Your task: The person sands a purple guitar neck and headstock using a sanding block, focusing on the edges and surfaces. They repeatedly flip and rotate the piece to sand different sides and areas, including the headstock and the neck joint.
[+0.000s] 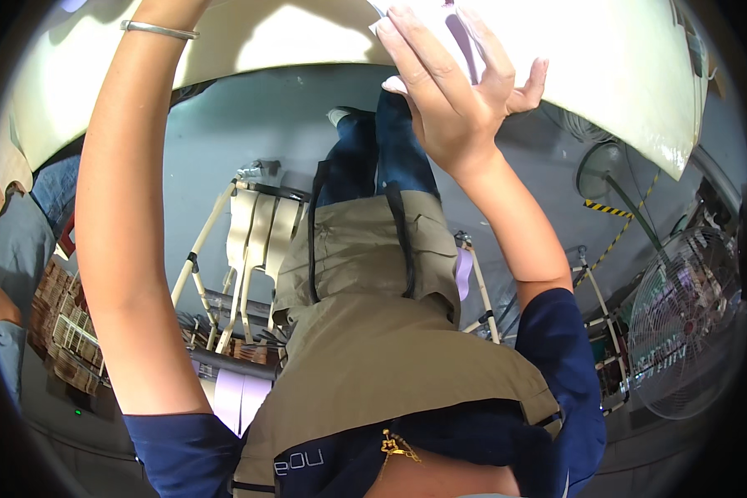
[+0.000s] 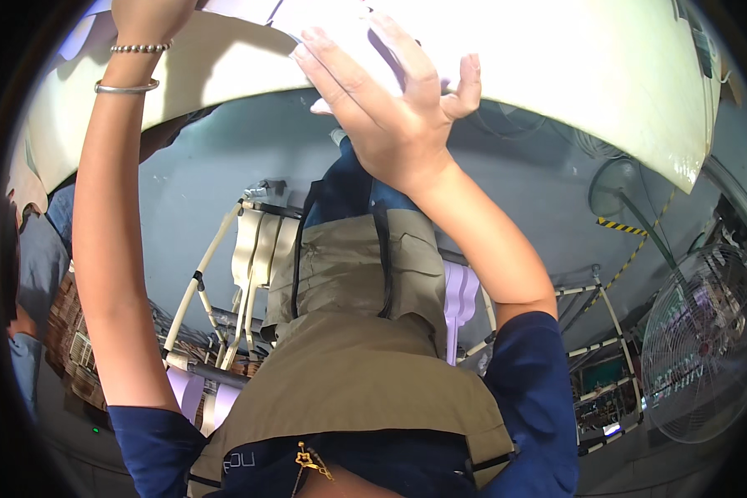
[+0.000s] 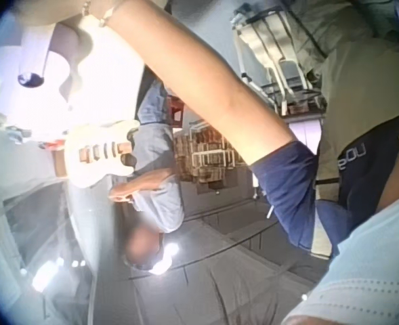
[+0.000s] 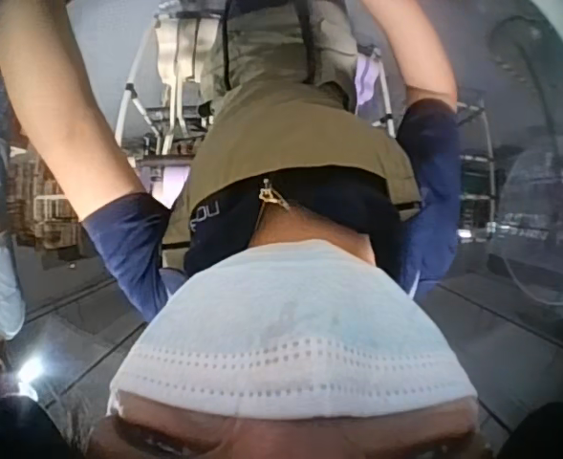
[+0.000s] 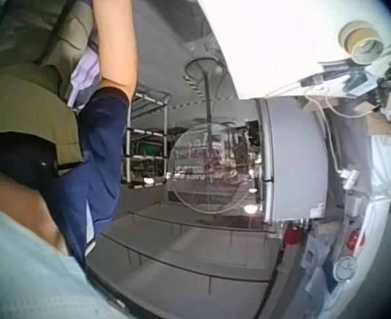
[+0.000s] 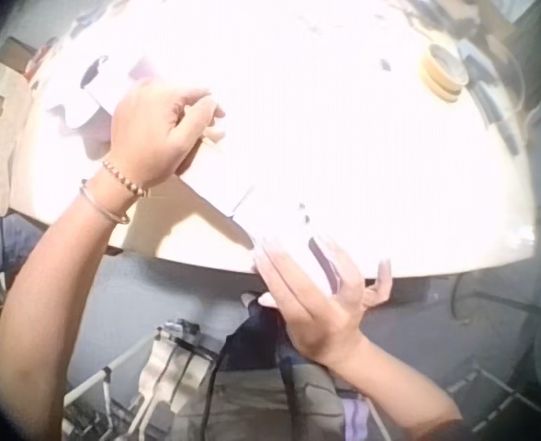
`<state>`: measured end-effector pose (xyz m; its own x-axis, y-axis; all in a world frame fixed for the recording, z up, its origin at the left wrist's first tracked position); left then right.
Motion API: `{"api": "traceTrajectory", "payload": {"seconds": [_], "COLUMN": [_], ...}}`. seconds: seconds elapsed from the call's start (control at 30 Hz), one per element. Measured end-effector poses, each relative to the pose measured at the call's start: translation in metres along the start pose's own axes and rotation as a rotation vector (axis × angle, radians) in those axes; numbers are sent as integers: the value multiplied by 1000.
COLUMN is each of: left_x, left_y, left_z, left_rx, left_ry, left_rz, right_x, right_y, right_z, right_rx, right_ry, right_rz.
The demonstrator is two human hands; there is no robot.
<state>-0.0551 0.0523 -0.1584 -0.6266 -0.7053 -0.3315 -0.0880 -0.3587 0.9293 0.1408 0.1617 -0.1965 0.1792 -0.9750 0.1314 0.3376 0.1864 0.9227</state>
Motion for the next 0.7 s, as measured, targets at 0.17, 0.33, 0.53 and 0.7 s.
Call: {"api": "traceTrajectory", "payload": {"seconds": [0.17,0.33,0.53,0.7], "left_x": [-2,0,-12,-10], "left_y": [5,5,8,8], "left_z": [4,3,-2,2], "left_rx": [-9,-18,-104,-43], "left_ry": [-75,31,-196,-118], "left_rz": [37,-68,162,77], "right_x": [-9,-7,2,-18], "right_y": [-2,-1,-7,1], "right_z": [-12,-9,10,-41], "right_rx": [-13,2,40,137], "right_ry": [-33,-36,-36,-89], "right_rz": [38,63,1,28]}}
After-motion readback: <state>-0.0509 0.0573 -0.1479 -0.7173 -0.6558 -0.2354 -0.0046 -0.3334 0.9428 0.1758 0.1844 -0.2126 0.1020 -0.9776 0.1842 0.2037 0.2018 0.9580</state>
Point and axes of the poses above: each hand's wrist, its own z-axis towards the middle knuckle, its own y-axis out of the back of the hand, x = y × z, the point moved 8 cm from there along z, towards the middle knuckle, and after that the axes turned 10 degrees about x, right-handed, at the moved point
